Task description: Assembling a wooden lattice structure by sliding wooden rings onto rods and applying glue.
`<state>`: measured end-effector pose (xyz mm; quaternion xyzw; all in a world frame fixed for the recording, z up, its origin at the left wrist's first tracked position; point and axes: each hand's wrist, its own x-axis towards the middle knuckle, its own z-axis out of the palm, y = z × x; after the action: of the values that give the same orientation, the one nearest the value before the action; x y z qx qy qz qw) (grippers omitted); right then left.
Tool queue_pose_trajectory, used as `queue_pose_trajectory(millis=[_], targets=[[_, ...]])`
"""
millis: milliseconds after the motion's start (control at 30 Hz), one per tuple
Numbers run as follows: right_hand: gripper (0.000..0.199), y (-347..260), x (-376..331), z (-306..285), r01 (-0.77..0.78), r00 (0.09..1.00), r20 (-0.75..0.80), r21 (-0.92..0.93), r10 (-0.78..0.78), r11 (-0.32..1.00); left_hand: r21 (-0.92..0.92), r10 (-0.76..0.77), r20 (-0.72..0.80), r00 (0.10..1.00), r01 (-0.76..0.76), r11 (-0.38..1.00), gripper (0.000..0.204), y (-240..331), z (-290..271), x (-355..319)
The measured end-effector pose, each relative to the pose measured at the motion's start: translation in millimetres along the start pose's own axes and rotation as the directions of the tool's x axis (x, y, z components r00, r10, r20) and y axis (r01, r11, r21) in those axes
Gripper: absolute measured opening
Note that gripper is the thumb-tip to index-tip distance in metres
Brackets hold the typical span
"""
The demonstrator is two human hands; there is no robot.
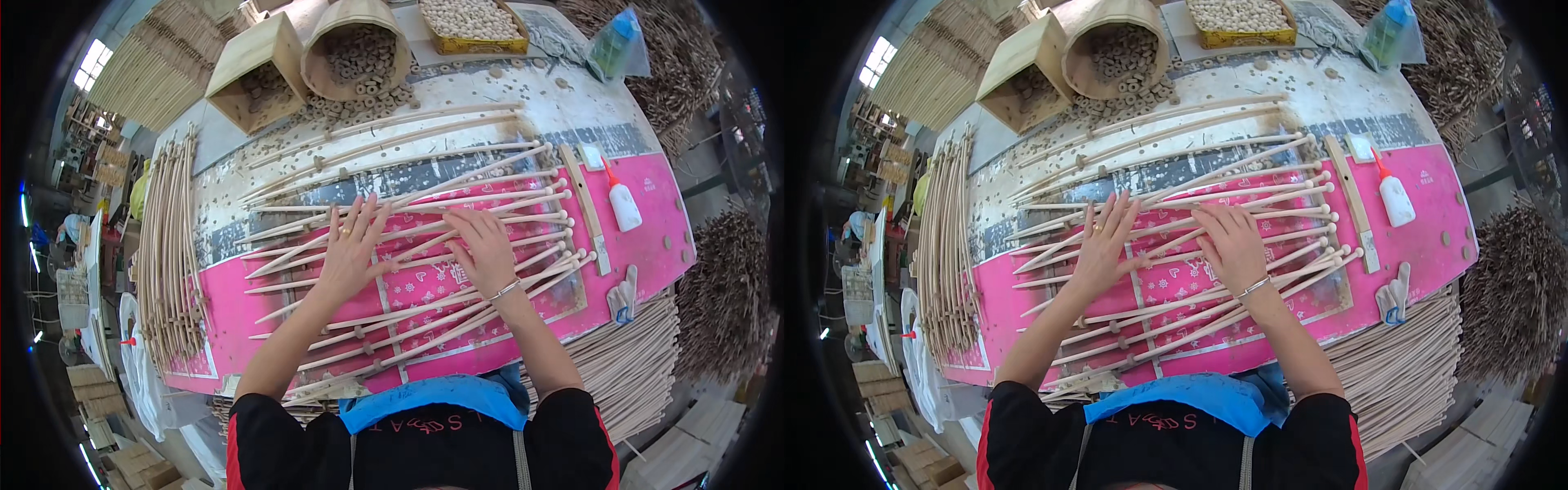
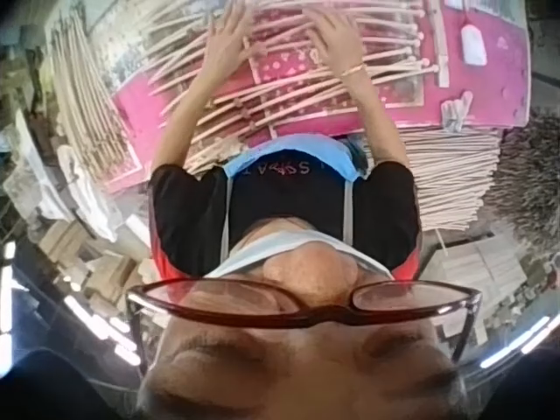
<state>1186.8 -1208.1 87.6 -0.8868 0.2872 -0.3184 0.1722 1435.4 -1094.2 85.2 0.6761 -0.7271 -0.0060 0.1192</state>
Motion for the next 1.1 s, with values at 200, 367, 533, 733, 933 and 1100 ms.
queue_pose_trajectory(millis=[200, 367, 533, 733, 933, 1100], targets=[[0.045, -3, -22, -3, -0.016, 0.994, 0.1, -0.172, 0.033, 0.985, -0.153, 0.023, -0.081, 0.996, -0.035, 0.988, 0.072, -5, 14, 18], [0.037, -1, -37, -9, 0.005, 0.993, 0.119, -0.132, 0.011, 0.991, -0.25, 0.045, -0.038, 0.998, -0.054, 0.967, 0.047, -5, 15, 16], [0.033, -2, -43, -9, -0.019, 0.996, 0.08, -0.162, 0.032, 0.987, -0.033, 0.069, -0.114, 0.991, -0.074, 0.997, 0.032, -11, 21, 34], [0.021, 8, -36, -7, -0.03, 0.991, 0.122, -0.181, 0.052, 0.983, 0.169, 0.07, -0.157, 0.985, -0.043, 0.985, 0.025, -18, 34, 64], [0.016, 24, -31, -2, 0.009, 0.986, 0.164, -0.15, 0.016, 0.989, 0.089, 0.115, -0.241, 0.964, -0.096, 0.991, 0.028, -27, 37, 80], [0.025, 34, -25, 3, -0.064, 0.986, 0.138, -0.175, 0.089, 0.982, 0.023, 0.219, -0.203, 0.954, -0.219, 0.975, 0.046, -25, 27, 73]])
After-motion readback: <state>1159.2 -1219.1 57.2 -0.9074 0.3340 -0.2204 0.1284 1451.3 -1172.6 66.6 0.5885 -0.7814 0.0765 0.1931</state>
